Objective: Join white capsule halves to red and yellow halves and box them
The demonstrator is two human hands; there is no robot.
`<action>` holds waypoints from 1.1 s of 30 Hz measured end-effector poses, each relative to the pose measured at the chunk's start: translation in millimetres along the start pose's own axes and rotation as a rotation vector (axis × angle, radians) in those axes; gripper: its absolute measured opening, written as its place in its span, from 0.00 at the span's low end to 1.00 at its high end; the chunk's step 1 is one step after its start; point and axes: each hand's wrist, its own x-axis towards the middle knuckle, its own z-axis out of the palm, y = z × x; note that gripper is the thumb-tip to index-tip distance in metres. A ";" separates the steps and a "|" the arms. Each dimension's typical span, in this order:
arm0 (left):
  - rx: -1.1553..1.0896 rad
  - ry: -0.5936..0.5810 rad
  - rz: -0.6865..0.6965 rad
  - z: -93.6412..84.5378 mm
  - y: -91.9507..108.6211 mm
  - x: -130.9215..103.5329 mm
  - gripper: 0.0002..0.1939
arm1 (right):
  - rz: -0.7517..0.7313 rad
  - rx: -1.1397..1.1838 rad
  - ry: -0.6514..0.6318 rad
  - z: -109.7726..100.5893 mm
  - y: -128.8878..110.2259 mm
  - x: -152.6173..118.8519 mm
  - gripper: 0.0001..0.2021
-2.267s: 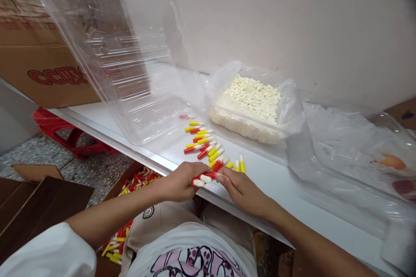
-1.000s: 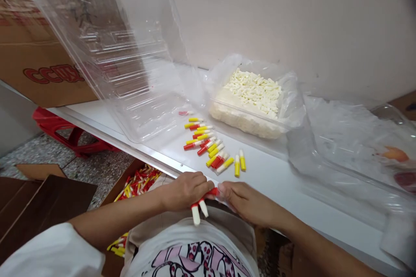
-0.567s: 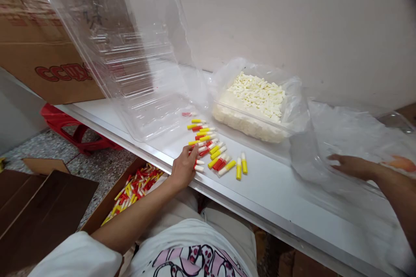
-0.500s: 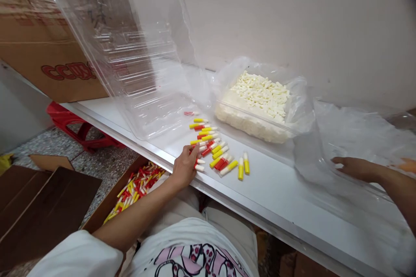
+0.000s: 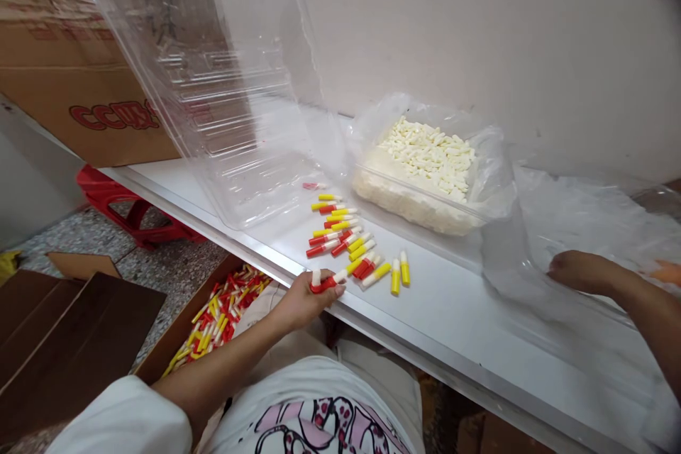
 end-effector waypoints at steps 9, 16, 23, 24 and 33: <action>-0.101 -0.186 -0.015 -2.8 28.1 -11.0 0.17 | -0.360 0.666 0.213 -69.1 -137.2 -124.6 0.21; 0.189 -0.162 0.153 -6.8 47.1 -16.1 0.16 | -1.036 0.647 0.030 -41.2 -223.3 -177.5 0.13; 0.333 -0.308 0.254 -15.6 57.0 -21.5 0.16 | -1.208 0.655 0.014 -37.5 -231.8 -180.3 0.13; 0.369 -0.322 0.292 -15.0 57.9 -21.9 0.15 | -1.219 0.646 0.011 -35.8 -234.1 -183.0 0.12; 0.930 -0.154 0.687 -9.3 36.7 -12.6 0.08 | -0.794 0.852 -0.352 -11.9 -248.9 -193.1 0.19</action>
